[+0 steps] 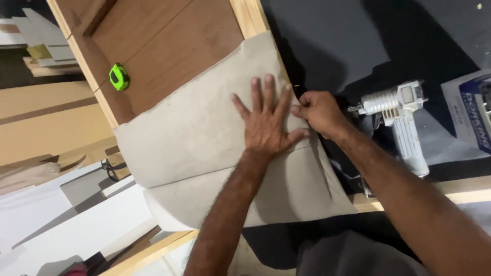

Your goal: Attaching fabric to a wooden frame using a pneumatic stapler and measuring the dimensions

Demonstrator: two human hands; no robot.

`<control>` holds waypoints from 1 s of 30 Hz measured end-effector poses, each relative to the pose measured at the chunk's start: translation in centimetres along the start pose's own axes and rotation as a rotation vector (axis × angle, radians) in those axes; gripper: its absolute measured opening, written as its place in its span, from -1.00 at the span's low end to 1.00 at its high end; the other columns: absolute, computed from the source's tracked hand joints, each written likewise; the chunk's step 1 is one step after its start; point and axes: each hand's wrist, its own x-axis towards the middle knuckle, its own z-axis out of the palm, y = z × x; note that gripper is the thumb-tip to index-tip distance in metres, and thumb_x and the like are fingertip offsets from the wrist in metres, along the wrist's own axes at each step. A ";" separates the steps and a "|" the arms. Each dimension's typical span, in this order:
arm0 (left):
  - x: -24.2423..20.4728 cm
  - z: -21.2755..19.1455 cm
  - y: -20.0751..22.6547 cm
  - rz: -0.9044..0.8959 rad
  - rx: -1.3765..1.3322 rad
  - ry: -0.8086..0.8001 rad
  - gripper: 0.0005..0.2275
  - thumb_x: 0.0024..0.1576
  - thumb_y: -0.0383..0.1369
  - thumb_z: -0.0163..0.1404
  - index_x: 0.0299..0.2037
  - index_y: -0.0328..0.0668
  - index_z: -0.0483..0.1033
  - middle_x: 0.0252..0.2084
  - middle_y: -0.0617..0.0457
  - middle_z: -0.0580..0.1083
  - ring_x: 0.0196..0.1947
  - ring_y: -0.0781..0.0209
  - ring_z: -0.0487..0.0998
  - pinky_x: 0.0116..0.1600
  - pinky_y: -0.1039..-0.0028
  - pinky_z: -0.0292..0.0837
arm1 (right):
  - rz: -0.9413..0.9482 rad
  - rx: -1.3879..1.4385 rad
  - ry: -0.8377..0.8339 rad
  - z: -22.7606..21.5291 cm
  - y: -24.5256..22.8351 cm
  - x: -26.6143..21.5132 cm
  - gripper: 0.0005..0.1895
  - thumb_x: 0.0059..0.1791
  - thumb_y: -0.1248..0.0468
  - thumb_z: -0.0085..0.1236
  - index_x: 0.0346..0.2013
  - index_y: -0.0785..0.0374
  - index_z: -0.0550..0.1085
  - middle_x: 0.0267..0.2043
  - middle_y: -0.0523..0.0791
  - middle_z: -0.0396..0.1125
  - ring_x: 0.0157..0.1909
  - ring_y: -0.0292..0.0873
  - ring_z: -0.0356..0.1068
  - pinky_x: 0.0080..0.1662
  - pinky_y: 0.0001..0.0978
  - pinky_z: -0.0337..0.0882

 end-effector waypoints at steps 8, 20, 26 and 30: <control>1.8 -1.6 1.4 0.008 0.013 -0.121 -0.01 -0.04 0.56 -0.28 0.57 0.35 -0.13 0.65 -0.05 -0.26 0.61 -0.30 -0.41 0.37 -0.66 -0.63 | -0.261 -0.450 0.238 -4.9 -9.2 -8.4 -0.76 -0.09 0.13 0.39 -0.21 0.16 0.62 -0.29 0.00 0.45 -0.03 0.15 0.45 -0.01 -0.03 0.38; 3.6 -4.2 3.3 -0.074 0.125 -0.252 0.00 -0.14 0.51 -0.04 0.53 0.43 -0.02 0.60 -0.02 -0.33 0.55 -0.34 -0.49 0.31 -0.69 -0.58 | 0.658 -0.416 0.088 -14.7 -10.4 -12.2 -0.56 -0.03 0.32 0.36 0.10 0.38 0.44 -0.23 0.20 0.53 -0.32 0.15 0.54 -0.20 0.00 0.55; 3.0 -3.4 2.4 -0.053 0.035 -0.228 0.02 -0.14 0.47 0.06 0.54 0.37 0.00 0.59 -0.04 -0.39 0.53 -0.31 -0.53 0.29 -0.74 -0.57 | 0.471 0.162 -0.261 -13.7 -13.5 -12.3 -0.97 0.06 0.45 0.07 -0.24 0.36 0.39 -0.52 0.05 0.27 -0.52 0.04 0.31 -0.39 -0.02 0.40; 2.6 -1.8 2.2 -0.002 -0.066 0.038 0.02 -0.31 0.37 0.21 0.44 0.30 0.26 0.59 -0.06 -0.16 0.56 -0.29 -0.37 0.30 -0.75 -0.54 | 0.225 -0.236 -0.221 -11.2 -20.7 -14.0 -0.86 0.00 0.27 0.18 -0.39 0.28 0.51 -0.52 -0.04 0.47 -0.49 -0.09 0.48 -0.29 -0.19 0.47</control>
